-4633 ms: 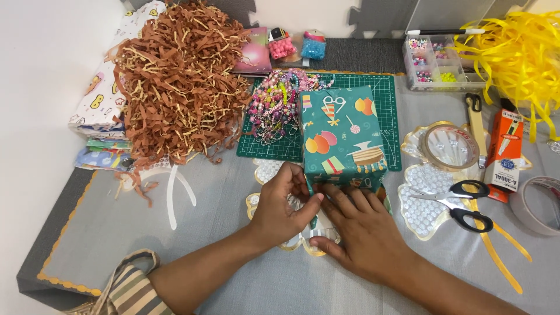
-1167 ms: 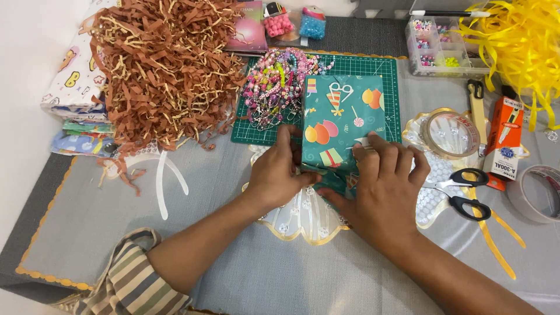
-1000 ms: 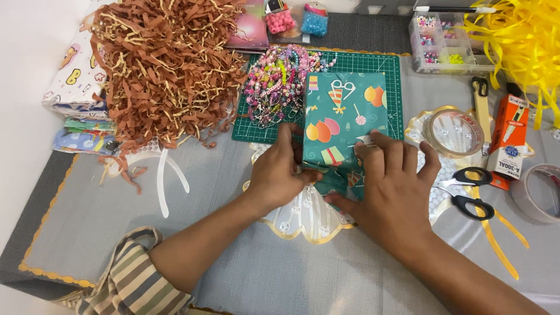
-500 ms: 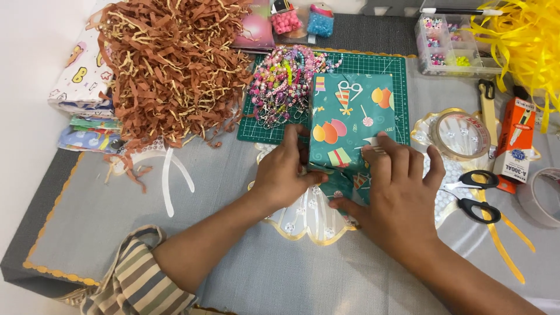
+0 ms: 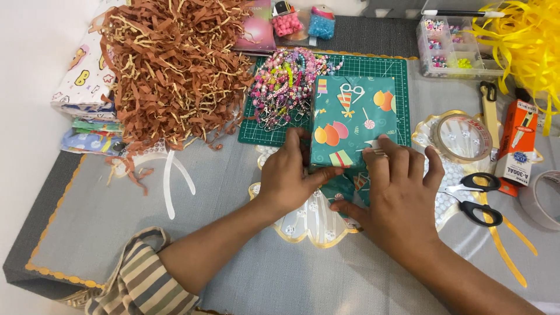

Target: Wrapping a small box with decorative paper using tape and scissors

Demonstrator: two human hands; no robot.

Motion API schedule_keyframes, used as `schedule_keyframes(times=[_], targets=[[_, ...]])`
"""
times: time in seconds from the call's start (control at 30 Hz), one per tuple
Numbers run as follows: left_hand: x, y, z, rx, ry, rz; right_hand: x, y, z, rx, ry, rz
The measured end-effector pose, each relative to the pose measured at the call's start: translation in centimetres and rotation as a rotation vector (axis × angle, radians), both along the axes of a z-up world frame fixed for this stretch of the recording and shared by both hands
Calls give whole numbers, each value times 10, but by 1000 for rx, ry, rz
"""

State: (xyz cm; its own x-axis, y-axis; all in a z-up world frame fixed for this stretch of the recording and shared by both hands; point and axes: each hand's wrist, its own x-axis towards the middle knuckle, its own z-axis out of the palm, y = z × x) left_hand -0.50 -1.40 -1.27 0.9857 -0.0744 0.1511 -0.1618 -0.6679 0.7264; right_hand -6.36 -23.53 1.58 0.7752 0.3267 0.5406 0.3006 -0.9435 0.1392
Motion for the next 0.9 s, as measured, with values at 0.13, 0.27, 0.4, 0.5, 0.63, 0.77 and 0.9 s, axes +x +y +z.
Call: schedule_keyframes(times=[0.13, 0.27, 0.4, 0.5, 0.63, 0.77, 0.9], targets=[[3, -5, -6, 76, -15, 27, 1, -3, -2, -6, -31, 15], [3, -6, -6, 100, -43, 35, 4, -12, -5, 72, 19, 87], [4, -3, -36, 98, -376, 119, 6, -33, 15, 111, 196, 195], [-4, -1, -23, 221, -875, -101, 4, -43, 31, 105, 292, 231], [-21, -8, 11, 467, -1195, -120, 6, -49, 44, 164, 379, 268], [-22, -6, 11, 601, -1333, -325, 13, -58, 41, 310, 477, 365], [-20, -8, -18, 573, -1041, -672, 11, -63, 44, 518, 465, 390]])
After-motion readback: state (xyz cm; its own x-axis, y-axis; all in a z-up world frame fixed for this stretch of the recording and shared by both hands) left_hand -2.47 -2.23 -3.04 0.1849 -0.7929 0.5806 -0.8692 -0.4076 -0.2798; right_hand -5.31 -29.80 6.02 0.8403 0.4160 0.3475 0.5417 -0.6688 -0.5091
